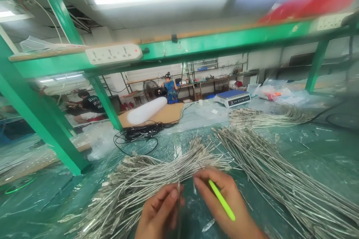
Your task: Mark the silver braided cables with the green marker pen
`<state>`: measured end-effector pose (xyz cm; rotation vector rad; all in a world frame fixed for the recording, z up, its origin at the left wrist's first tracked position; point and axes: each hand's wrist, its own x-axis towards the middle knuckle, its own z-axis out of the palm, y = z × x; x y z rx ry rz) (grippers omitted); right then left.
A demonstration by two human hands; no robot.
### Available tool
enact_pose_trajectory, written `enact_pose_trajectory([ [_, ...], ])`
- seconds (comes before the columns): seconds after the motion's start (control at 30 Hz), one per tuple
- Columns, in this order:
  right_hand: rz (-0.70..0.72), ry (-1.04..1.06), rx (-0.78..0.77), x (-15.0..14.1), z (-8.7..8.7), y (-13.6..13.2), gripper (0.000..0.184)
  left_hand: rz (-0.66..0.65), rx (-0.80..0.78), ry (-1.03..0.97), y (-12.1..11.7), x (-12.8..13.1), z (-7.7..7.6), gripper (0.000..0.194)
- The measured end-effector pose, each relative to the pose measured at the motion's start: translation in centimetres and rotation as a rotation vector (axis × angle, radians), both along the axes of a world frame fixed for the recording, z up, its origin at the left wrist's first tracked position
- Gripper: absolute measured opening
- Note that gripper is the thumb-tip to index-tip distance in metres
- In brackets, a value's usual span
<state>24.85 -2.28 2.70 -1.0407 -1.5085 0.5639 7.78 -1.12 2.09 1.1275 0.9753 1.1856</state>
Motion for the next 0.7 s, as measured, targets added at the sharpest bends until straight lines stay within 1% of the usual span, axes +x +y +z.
enact_pose_trajectory([
  [0.13, 0.076, 0.059, -0.048, -0.8, -0.3, -0.2, 0.013, -0.039, 0.045, 0.102, -0.1, 0.0, -0.6, 0.027],
  [0.27, 0.102, 0.113, -0.137, -1.1, -0.4, -0.2, 0.013, -0.028, 0.028, 0.098, -0.5, 0.7, -0.1, 0.028],
  [0.37, 0.075, 0.136, -0.167, -1.4, -0.4, -0.2, 0.013, 0.009, 0.026, 0.108, -0.7, 1.2, 0.3, 0.029],
  [0.43, 0.041, 0.142, -0.174, -1.6, -0.6, -0.2, 0.015, 0.049, 0.038, 0.13, -0.8, 1.4, 0.1, 0.027],
  [0.5, 0.02, 0.154, -0.184, -1.8, -0.7, -0.2, 0.019, 0.095, 0.064, 0.132, -0.6, 1.5, -0.4, 0.026],
  [0.57, 0.018, 0.197, -0.206, -2.1, -0.9, -0.2, 0.023, 0.133, 0.108, 0.14, -0.4, 1.4, -1.4, 0.027],
  [0.63, 0.026, 0.252, -0.243, -2.3, -1.2, -0.1, 0.026, 0.163, 0.165, 0.205, -0.1, 1.4, -2.4, 0.03],
  [0.7, 0.032, 0.286, -0.292, -2.6, -1.6, 0.0, 0.028, 0.21, 0.226, 0.32, 0.0, 1.4, -3.2, 0.031],
])
